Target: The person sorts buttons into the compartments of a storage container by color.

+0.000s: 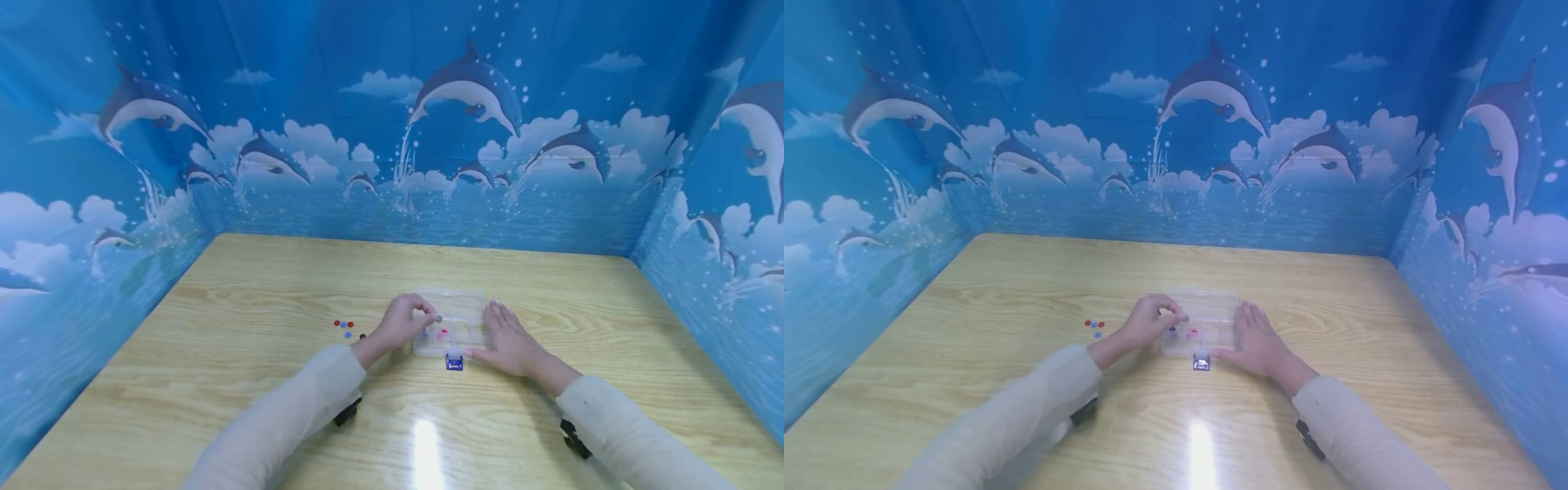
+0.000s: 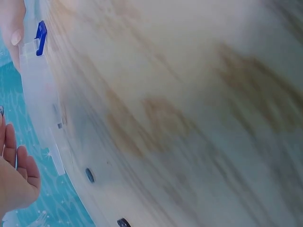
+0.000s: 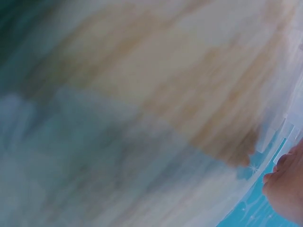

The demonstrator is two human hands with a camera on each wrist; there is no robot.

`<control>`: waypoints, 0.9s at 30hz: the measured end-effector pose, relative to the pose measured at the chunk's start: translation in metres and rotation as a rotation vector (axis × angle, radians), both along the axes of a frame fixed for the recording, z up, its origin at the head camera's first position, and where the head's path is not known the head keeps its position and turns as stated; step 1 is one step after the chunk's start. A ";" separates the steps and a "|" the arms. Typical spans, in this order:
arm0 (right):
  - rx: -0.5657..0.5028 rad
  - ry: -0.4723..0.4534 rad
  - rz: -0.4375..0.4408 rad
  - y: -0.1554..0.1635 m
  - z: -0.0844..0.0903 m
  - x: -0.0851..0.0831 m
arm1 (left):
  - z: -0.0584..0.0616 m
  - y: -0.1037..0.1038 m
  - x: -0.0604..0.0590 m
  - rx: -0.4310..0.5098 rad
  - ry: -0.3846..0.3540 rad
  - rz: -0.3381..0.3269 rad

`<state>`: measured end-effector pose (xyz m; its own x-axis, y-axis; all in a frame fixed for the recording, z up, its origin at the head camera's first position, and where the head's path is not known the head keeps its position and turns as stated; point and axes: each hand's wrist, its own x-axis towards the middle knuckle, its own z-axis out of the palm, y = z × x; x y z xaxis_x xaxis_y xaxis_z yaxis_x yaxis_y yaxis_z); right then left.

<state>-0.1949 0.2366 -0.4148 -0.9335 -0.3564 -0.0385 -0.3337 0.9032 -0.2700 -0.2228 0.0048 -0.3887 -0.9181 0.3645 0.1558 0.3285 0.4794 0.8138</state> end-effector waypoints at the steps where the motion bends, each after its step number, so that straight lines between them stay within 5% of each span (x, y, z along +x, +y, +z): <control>1: 0.000 0.001 0.001 0.000 0.000 0.000 | 0.000 0.002 0.000 0.000 0.003 -0.002; 9: -0.001 0.016 0.008 0.000 -0.002 0.000 | -0.006 0.013 -0.002 -0.005 0.075 -0.028; 27: 0.002 0.013 0.004 0.000 -0.001 0.000 | -0.007 0.034 -0.003 -0.127 0.097 0.009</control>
